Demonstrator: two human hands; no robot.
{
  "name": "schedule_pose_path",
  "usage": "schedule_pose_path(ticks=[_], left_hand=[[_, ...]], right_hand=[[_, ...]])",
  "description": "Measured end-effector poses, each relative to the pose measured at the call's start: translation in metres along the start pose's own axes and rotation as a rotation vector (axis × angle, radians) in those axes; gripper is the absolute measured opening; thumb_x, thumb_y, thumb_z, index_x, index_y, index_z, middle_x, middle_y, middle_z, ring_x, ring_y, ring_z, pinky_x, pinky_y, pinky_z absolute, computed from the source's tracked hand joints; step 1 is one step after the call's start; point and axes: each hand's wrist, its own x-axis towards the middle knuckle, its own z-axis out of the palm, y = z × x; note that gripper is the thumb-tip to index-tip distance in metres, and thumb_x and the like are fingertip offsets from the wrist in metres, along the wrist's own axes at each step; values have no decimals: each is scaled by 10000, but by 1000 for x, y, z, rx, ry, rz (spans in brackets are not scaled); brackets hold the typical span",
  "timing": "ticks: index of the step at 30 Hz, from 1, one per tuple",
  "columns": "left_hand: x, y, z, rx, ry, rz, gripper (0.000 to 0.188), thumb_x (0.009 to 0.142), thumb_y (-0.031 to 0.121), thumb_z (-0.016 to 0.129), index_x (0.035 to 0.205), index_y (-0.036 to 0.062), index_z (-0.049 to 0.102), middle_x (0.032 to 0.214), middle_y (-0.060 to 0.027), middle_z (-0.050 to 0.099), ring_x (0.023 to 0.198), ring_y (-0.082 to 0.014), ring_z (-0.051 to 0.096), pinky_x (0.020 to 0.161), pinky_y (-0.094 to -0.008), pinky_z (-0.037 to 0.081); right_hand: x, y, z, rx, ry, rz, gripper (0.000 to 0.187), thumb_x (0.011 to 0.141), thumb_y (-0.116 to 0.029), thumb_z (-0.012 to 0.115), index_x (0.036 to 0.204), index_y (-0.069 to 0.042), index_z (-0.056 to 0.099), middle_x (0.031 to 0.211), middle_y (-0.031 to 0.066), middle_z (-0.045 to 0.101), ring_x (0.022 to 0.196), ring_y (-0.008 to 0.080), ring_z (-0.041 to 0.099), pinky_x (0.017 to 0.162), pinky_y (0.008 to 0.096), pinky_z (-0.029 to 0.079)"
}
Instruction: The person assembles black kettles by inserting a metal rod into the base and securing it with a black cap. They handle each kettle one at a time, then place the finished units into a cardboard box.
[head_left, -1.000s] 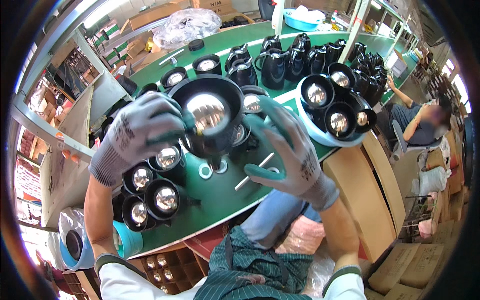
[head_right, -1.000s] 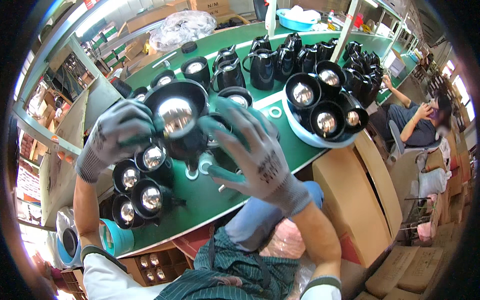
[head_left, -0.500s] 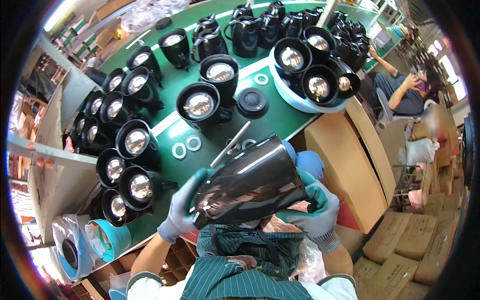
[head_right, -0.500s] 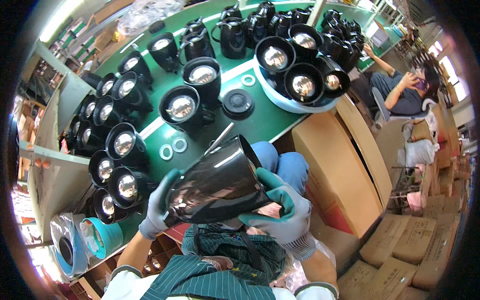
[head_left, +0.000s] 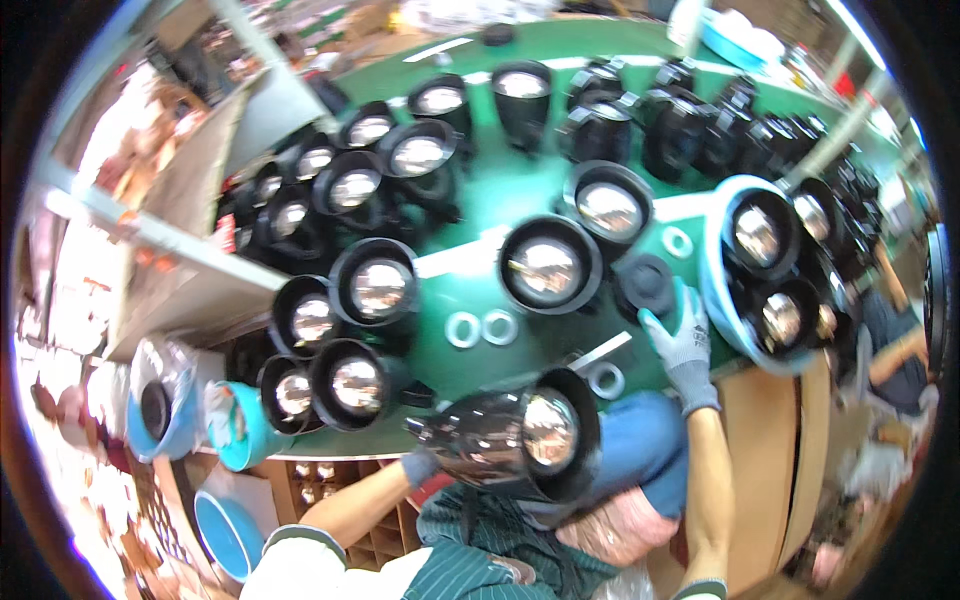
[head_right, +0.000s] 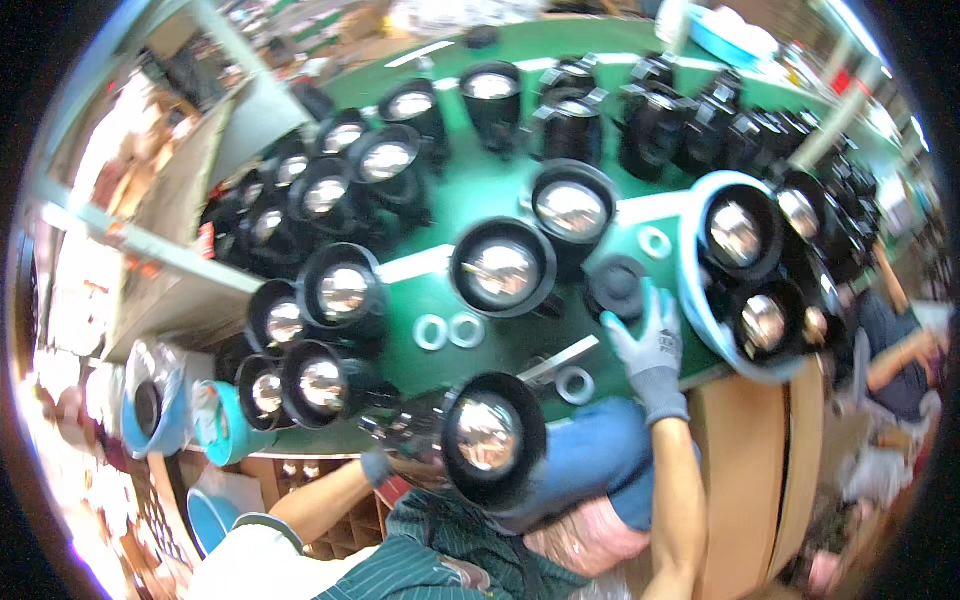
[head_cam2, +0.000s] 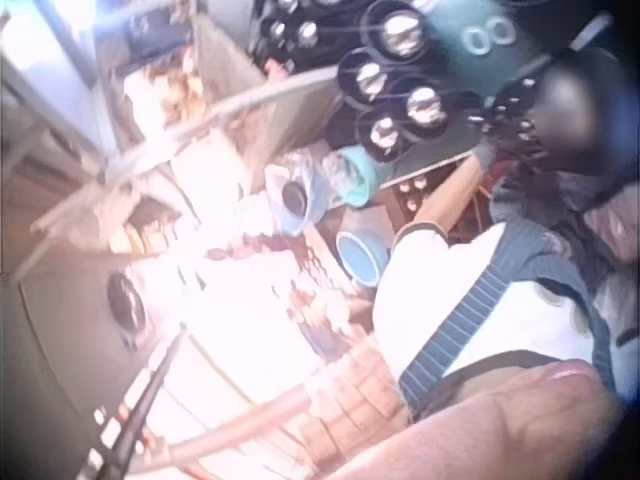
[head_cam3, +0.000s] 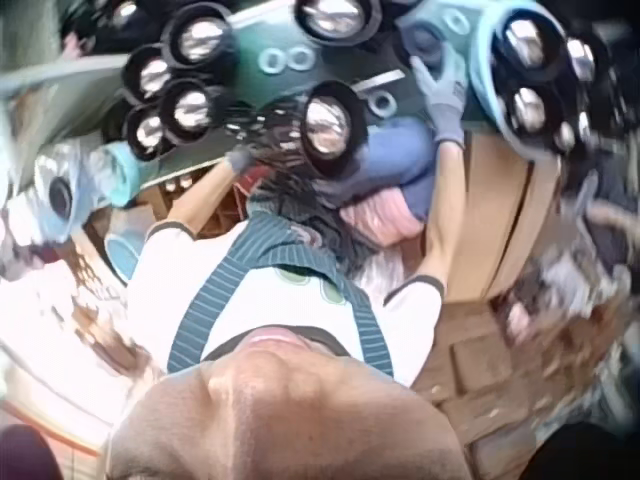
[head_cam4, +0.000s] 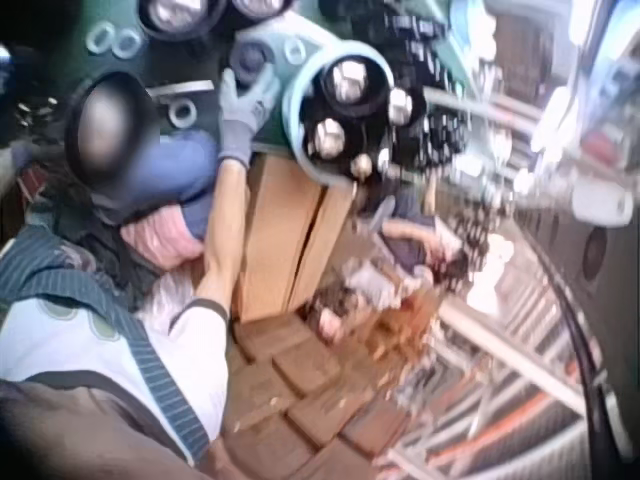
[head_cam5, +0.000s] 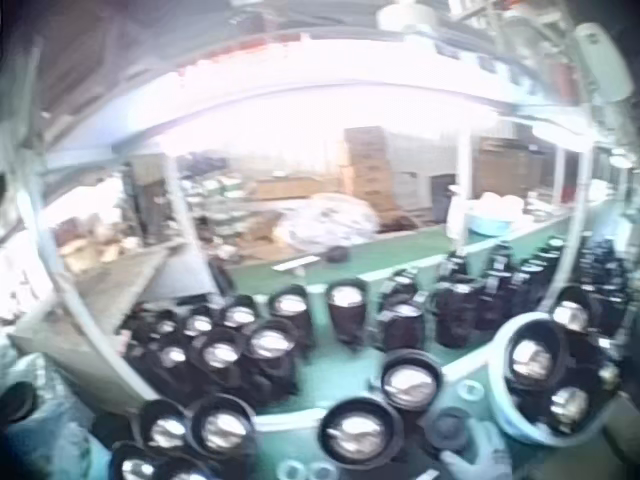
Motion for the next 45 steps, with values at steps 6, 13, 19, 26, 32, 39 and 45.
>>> schedule_pose_path(ticks=[6, 13, 19, 26, 32, 39, 45], left_hand=[[-13, -6, 10, -17, 8, -51, 412, 968, 109, 640, 1363, 9, 578, 1276, -102, 640, 1102, -218, 636, 989, -380, 538], [4, -10, 2, -38, 5, -51, 493, 976, 150, 657, 1435, 33, 519, 1383, -110, 582, 1212, -238, 590, 1058, -413, 500], [10, 19, 22, -9, -297, 27, 567, 983, 185, 671, 1497, 54, 469, 1475, -116, 532, 1307, -256, 550, 1116, -442, 467], [-1, 15, 33, -302, -883, -159, 634, 1009, 252, 662, 1566, 75, 415, 1582, -127, 472, 1407, -287, 509, 1183, -481, 425], [-3, 21, 46, 9, -1010, -27, 587, 1068, 286, 551, 1598, 103, 379, 1627, -133, 425, 1436, -303, 480, 1213, -516, 366], [-2, 46, 69, -615, -727, -618, 414, 973, 206, 643, 1348, 33, 619, 1310, -114, 661, 1157, -214, 651, 1017, -389, 523], [5, 66, 82, -50, -433, -39, 352, 885, 154, 708, 1205, 9, 693, 1141, -77, 717, 1033, -153, 668, 939, -321, 538]], right_hand=[[58, 2, 68, -408, -290, 97, 1160, 739, -576, 853, 1665, -316, 205, 1621, 329, 262, 1506, 512, 265, 1218, 568, 267], [-9, -36, -33, 436, -61, -26, 848, 806, -438, 851, 1528, -133, 527, 1528, 288, 430, 1424, 411, 451, 1160, 470, 409], [-142, -88, -120, 623, -307, -435, 997, 688, -405, 951, 1518, -39, 536, 1676, 252, 217, 1524, 409, 328, 1223, 493, 289], [-219, -84, -142, 588, -111, -547, 964, 653, -428, 947, 1478, -73, 596, 1657, 312, 191, 1517, 509, 283, 1215, 525, 301], [-263, -75, -146, 677, -44, -559, 957, 635, -381, 968, 1474, -101, 601, 1668, 301, 170, 1523, 498, 278, 1217, 534, 305], [-286, -56, -154, 750, 131, -461, 1200, 572, -471, 1002, 1550, -36, 457, 1658, 305, 232, 1534, 467, 277, 1233, 493, 266], [-299, -61, -156, 1297, -36, -23, 1357, 705, -372, 963, 1670, -50, 64, 1710, 187, 173, 1573, 322, 224, 1267, 474, 238]])
